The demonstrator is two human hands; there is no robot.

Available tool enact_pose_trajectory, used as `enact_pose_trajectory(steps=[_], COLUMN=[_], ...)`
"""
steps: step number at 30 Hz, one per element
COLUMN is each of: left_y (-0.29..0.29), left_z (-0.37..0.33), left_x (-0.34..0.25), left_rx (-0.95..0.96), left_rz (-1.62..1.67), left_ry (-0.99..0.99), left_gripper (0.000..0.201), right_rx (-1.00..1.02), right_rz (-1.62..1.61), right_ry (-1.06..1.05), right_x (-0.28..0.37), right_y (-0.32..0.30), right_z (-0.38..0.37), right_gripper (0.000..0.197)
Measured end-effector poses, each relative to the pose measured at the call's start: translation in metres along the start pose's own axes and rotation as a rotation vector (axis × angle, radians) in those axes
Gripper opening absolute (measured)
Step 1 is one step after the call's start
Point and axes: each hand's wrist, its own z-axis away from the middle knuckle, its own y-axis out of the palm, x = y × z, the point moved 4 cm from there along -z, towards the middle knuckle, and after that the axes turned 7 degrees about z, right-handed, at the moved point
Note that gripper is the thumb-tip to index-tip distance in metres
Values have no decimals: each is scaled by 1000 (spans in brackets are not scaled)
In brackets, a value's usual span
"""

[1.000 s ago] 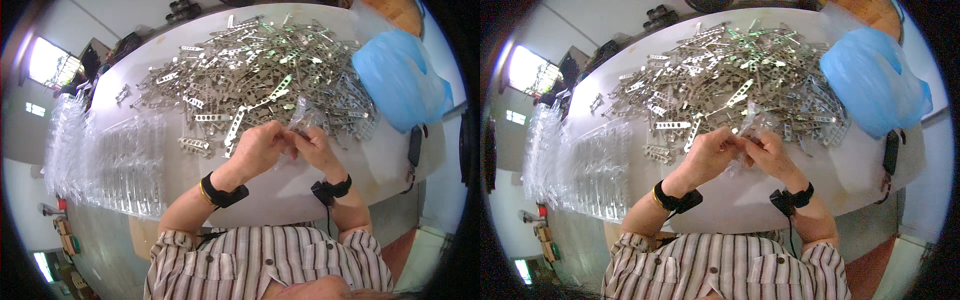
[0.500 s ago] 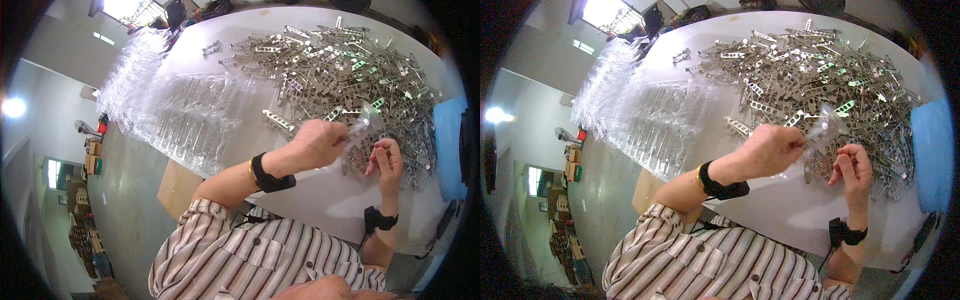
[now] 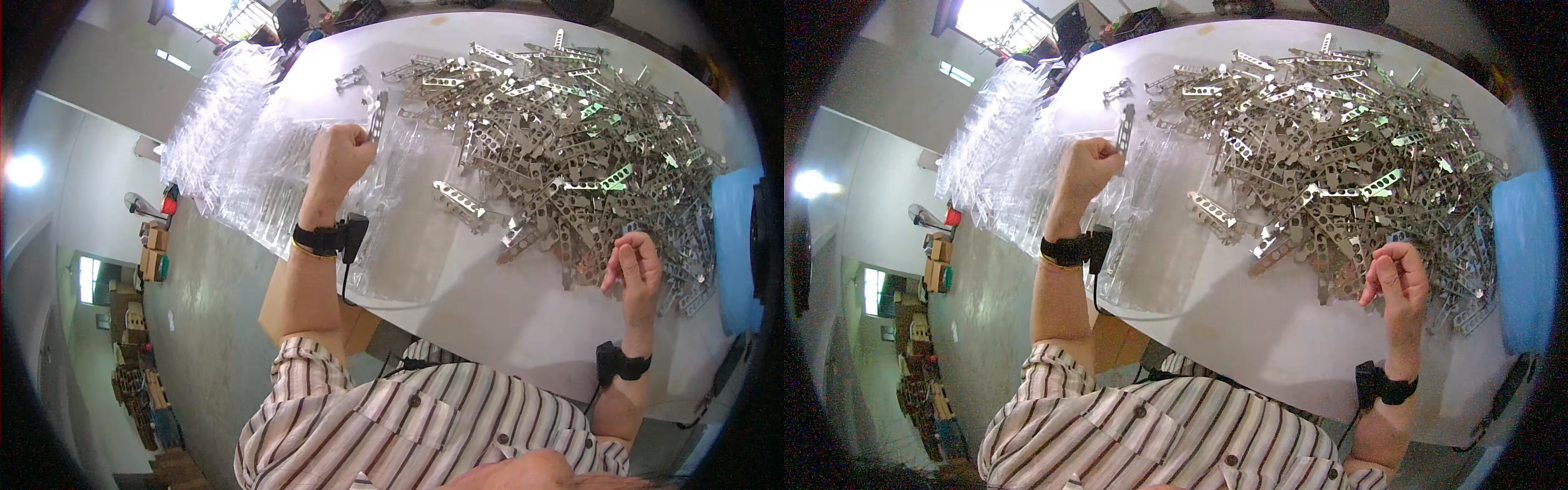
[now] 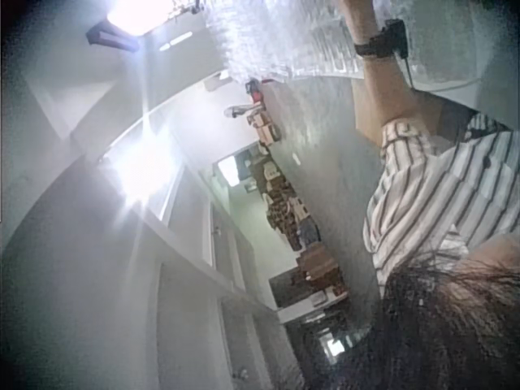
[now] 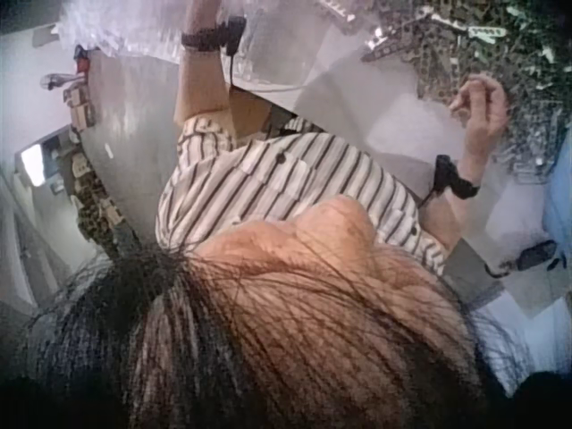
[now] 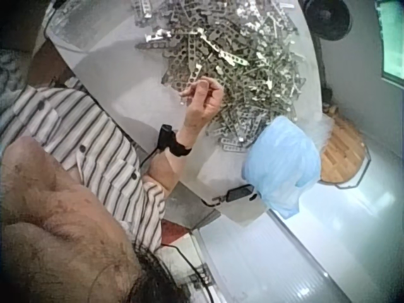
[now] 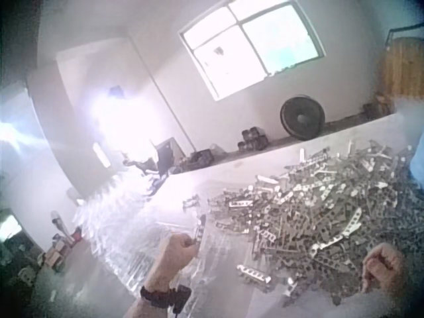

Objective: Packing metal brackets into plastic sleeves and then into a tray at a workstation.

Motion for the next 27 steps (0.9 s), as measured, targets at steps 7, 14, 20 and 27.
enact_pose_trajectory(steps=[7,14,20,27], left_y=[33,50,61,70], left_z=[-2,-5,-2,-3], left_x=[19,15,16,16], left_rx=[93,186,237,198], left_rz=[-148,-258,-318,-346], left_ry=[15,23,37,68], left_gripper=[21,21,20,20], right_rx=[3,-12,-14,-10], right_rz=[13,10,18,28], right_ry=[16,45,48,58], right_x=[-2,-1,1,1], right_y=[-1,1,1,1], right_z=[0,0,1,1], right_gripper=[19,17,18,18])
